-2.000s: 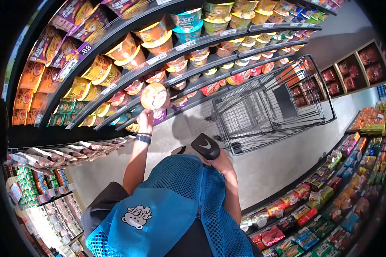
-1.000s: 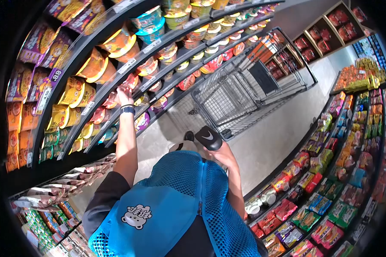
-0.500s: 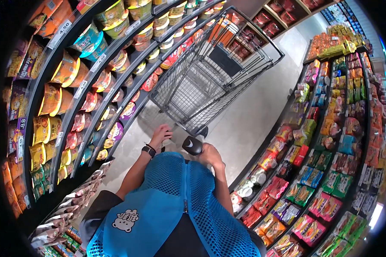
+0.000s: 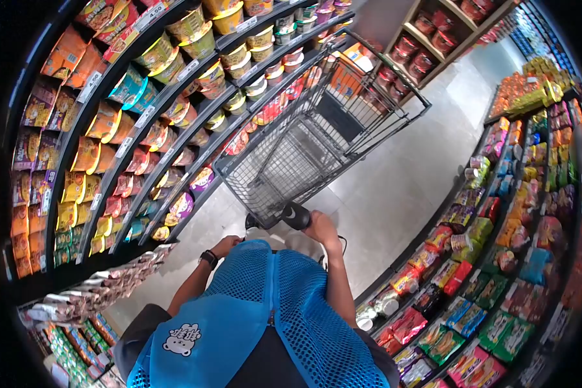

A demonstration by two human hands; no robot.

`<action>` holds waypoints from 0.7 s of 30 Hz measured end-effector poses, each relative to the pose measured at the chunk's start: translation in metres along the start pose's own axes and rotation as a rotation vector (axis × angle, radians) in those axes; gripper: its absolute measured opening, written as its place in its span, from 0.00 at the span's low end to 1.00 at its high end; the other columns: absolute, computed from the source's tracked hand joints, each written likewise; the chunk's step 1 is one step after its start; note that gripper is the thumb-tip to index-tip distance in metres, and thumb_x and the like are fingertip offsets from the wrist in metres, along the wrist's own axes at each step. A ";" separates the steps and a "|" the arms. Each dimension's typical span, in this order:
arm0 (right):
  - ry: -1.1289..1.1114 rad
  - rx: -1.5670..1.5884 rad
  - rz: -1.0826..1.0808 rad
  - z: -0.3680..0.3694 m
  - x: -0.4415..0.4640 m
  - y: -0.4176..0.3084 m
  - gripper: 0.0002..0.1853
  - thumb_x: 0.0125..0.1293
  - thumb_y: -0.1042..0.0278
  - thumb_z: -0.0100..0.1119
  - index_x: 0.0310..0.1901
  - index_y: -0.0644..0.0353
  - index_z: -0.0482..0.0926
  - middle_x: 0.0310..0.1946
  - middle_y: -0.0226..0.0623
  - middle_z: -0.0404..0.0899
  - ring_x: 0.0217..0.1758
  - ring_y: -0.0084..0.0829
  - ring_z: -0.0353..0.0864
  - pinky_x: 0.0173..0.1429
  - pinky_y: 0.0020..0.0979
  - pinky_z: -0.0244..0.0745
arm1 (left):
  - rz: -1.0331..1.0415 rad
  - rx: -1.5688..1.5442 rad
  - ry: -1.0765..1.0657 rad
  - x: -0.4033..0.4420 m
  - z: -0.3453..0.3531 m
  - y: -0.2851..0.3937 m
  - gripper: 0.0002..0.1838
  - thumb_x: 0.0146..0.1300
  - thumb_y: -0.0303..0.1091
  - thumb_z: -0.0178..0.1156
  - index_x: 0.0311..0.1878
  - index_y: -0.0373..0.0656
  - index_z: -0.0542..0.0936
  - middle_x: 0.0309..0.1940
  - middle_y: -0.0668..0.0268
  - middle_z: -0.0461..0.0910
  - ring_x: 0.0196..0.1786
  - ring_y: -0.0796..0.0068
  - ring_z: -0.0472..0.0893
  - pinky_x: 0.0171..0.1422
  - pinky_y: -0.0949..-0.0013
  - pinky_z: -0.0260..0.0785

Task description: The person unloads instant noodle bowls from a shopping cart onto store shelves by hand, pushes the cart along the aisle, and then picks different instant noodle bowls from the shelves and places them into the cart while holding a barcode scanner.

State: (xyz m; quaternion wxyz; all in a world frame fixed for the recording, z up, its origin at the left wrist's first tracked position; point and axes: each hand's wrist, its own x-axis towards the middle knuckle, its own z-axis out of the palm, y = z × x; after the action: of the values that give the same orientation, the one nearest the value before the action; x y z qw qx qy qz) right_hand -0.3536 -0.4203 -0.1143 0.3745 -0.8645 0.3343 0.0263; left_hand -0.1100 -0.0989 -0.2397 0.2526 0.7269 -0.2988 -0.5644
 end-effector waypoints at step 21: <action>-0.367 -0.088 -0.341 0.042 0.077 0.001 0.19 0.49 0.59 0.75 0.34 0.66 0.82 0.35 0.55 0.84 0.43 0.53 0.84 0.45 0.45 0.78 | -0.161 0.114 0.333 -0.109 0.050 0.013 0.14 0.62 0.40 0.58 0.32 0.39 0.84 0.28 0.52 0.83 0.30 0.58 0.82 0.39 0.58 0.73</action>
State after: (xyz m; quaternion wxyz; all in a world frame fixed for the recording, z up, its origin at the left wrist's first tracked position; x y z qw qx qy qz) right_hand -0.2861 -0.4359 -0.1675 0.3901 -0.9046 0.1085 0.1334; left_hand -0.1809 -0.0309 -0.1695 0.2108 0.8451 -0.2251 -0.4368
